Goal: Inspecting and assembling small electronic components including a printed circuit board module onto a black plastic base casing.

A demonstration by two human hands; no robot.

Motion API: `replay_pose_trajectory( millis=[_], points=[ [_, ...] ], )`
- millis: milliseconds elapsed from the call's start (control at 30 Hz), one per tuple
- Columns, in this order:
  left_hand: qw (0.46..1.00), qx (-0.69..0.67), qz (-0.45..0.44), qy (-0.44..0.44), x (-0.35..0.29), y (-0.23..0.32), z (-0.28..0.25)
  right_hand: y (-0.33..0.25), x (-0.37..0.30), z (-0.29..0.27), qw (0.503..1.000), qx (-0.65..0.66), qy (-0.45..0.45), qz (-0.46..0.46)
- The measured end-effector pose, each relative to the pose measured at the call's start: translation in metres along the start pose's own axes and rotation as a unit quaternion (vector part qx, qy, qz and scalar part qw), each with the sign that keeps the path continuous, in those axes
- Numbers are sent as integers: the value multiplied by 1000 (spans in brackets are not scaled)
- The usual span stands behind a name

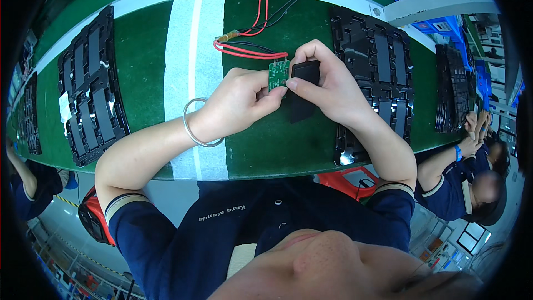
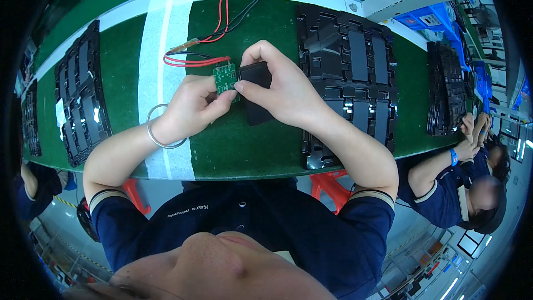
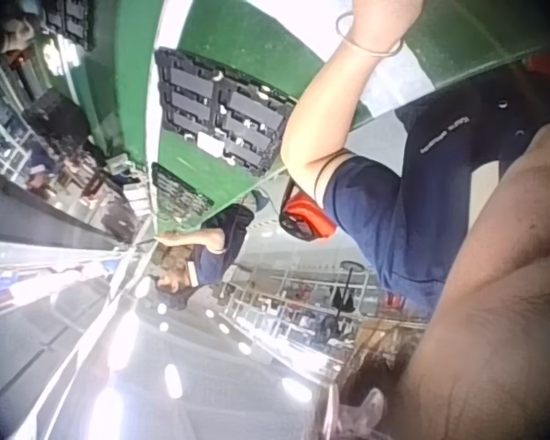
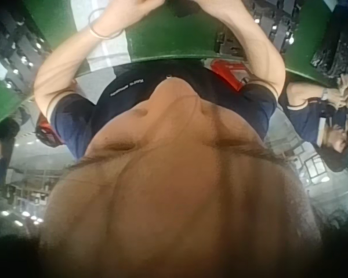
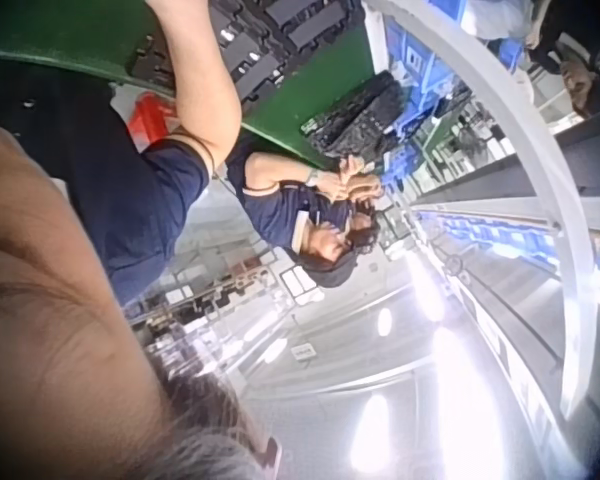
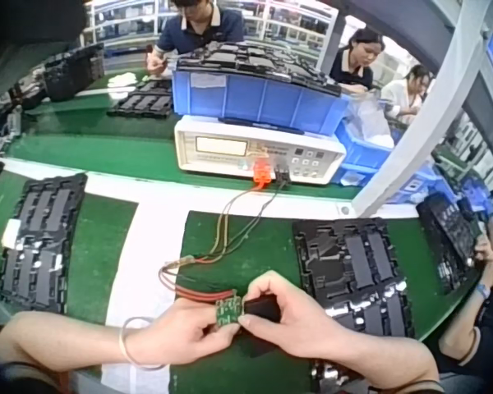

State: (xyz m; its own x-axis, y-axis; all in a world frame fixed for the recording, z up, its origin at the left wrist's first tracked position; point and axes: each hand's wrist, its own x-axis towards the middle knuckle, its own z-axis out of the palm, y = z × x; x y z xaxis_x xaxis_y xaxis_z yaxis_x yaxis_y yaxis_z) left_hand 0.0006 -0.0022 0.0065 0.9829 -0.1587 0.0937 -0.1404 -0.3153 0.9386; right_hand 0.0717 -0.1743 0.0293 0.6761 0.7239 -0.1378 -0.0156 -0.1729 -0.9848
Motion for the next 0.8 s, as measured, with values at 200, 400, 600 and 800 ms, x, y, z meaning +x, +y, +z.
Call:
replay_pose_trajectory(
  millis=[200,400,600,800],
  points=[
    [1000,-6,-26,2,0,-2,-1,-22,-5,-11,924,370,-78,-45],
    [998,-50,-36,-13,0,4,0,-23,-3,-19,824,556,-105,-26],
    [999,-38,-29,-19,-2,-2,0,-17,-7,-16,744,632,-216,-28],
    [998,-38,-32,-28,0,-1,0,-17,-8,-16,703,652,-282,-41]
  ],
)
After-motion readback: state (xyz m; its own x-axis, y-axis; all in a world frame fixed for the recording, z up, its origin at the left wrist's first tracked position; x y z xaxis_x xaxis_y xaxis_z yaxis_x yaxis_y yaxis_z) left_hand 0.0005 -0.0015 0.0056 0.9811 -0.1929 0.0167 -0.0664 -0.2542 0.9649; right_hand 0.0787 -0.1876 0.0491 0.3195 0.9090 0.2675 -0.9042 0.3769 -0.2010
